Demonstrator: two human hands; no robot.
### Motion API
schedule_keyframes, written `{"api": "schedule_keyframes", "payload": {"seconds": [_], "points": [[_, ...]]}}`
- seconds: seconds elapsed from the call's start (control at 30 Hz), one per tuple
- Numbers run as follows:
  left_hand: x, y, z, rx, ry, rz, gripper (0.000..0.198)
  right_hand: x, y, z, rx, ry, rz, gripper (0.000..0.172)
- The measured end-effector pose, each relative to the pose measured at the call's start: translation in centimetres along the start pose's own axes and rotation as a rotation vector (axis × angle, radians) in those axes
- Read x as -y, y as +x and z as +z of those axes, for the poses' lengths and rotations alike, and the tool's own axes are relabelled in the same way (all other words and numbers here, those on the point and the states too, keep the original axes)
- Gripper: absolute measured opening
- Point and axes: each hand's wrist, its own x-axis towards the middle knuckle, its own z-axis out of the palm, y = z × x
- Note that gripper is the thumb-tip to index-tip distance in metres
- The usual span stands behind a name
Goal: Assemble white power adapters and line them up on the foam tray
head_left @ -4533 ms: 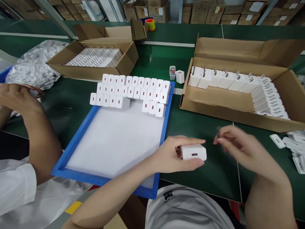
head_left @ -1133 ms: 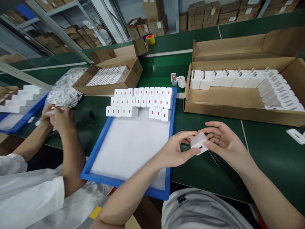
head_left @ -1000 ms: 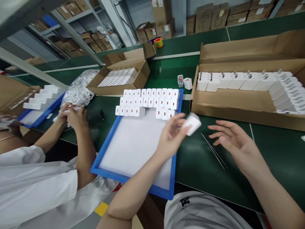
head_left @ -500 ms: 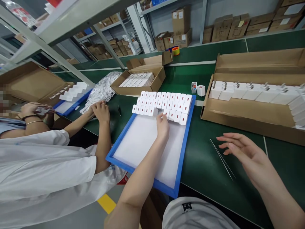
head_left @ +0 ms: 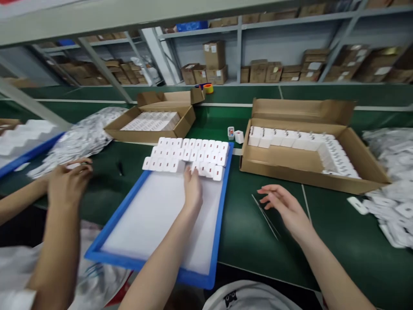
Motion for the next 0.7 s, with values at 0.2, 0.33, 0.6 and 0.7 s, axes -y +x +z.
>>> {"api": "schedule_keyframes", "payload": {"seconds": [0.2,0.33,0.6,0.7], "points": [[-2.0,-6.2,-0.2,0.145,0.103,0.576,0.041,2.0,2.9,-3.5,-0.220,-0.267,-0.134,0.038],[-1.6,-9.2,0.3,0.361,0.361,0.970,0.036,4.1,10.1,-7.0,-0.270,-0.601,-0.144,0.030],[-1.0,-8.2,0.1,0.444,0.464,0.903,0.032,4.2,20.9,-6.0,-0.223,-1.151,0.060,0.038],[-0.6,-7.9,0.1,0.442,0.438,0.883,0.038,3.3,21.7,-5.5,-0.228,-1.258,0.068,0.038]]}}
